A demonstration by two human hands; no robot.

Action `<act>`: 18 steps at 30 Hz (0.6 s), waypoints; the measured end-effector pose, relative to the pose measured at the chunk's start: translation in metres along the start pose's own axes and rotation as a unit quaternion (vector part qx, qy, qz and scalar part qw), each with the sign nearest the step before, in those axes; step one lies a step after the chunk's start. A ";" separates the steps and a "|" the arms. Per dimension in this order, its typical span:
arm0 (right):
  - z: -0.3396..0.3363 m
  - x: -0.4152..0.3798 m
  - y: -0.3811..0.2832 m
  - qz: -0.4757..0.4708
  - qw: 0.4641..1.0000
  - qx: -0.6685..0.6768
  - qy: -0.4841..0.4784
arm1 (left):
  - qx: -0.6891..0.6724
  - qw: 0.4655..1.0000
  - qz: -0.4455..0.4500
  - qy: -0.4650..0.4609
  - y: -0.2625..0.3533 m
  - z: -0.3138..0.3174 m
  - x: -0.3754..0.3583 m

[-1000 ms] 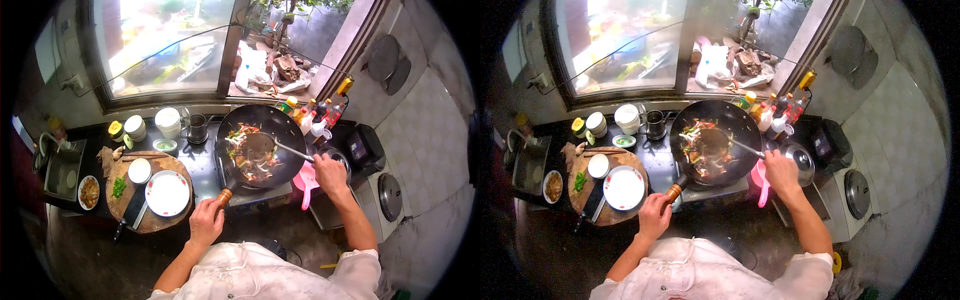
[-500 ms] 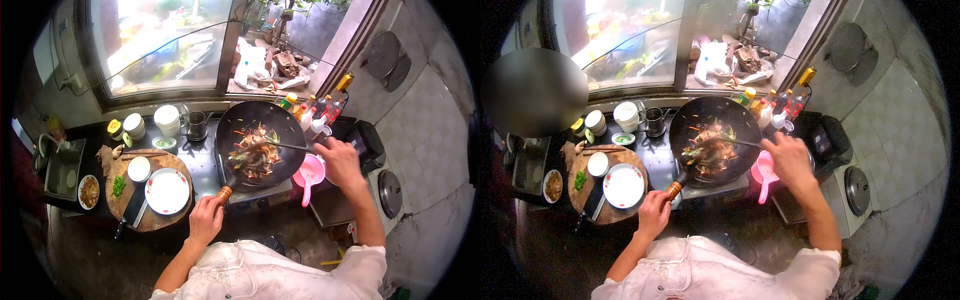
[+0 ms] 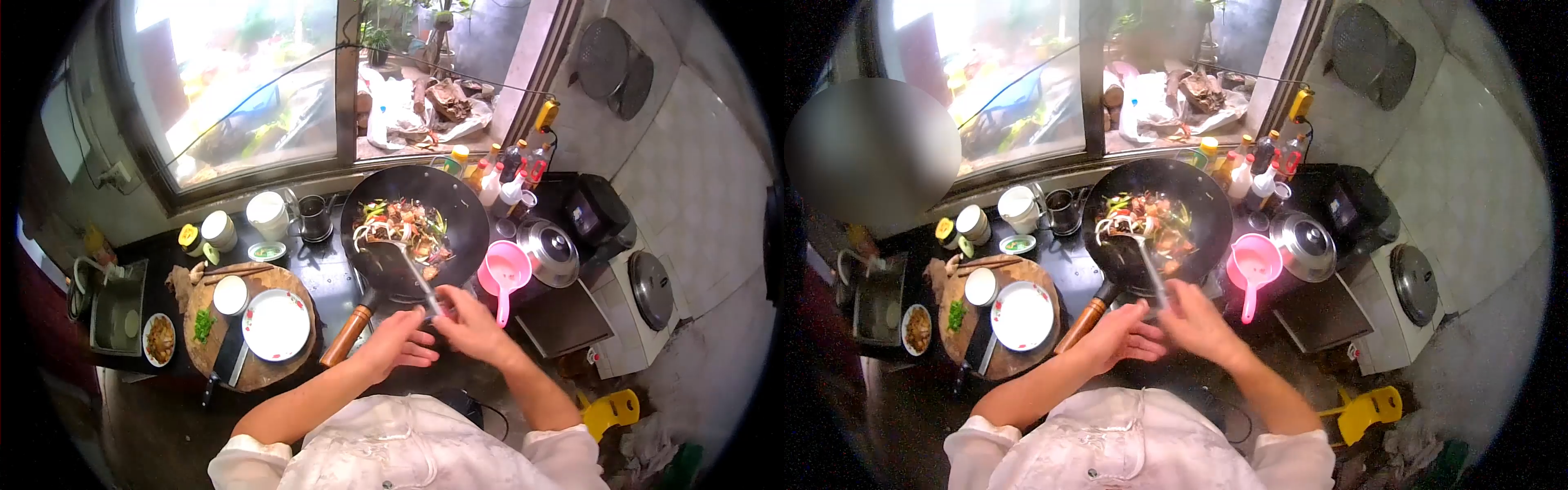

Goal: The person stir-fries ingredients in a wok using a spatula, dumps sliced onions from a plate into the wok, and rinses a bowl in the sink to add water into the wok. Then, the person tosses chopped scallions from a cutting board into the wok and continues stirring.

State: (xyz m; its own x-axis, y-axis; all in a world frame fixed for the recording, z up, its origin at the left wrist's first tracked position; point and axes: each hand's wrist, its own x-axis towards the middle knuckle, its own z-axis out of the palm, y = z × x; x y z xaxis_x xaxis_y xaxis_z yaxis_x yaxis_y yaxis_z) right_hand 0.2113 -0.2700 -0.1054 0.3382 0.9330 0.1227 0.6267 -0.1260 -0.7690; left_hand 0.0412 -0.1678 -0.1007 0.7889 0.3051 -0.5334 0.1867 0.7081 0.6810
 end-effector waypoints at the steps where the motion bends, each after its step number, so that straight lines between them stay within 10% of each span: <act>1: 0.004 0.000 -0.022 0.007 0.999 0.044 -0.026 | -0.088 0.992 -0.018 -0.094 -0.002 -0.009 0.012; 6: 0.007 -0.002 -0.026 0.006 0.983 0.170 0.072 | -0.001 0.997 -0.083 -0.001 0.028 -0.030 -0.001; 10: -0.008 -0.012 0.009 0.057 0.970 0.208 0.112 | 0.355 0.926 -0.058 0.115 0.078 -0.035 -0.048; 12: -0.008 -0.017 0.030 0.077 0.961 0.236 0.124 | 0.588 0.802 0.047 0.091 0.101 -0.052 -0.060; 14: -0.009 -0.019 0.036 0.085 0.956 0.253 0.125 | 0.845 0.501 -0.002 0.190 0.133 -0.028 -0.067; 18: -0.008 -0.024 0.043 0.092 0.944 0.296 0.114 | 0.970 0.176 -0.009 0.167 0.197 -0.010 -0.052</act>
State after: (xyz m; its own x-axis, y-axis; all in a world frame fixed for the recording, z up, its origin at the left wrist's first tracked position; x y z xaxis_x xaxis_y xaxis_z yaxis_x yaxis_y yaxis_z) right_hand 0.2361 -0.3005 -0.1366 0.5880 0.8082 0.0326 0.0634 -0.0059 -0.9980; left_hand 0.0309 -0.0378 0.0567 0.7605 0.5632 -0.3233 0.2913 -0.7408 -0.6053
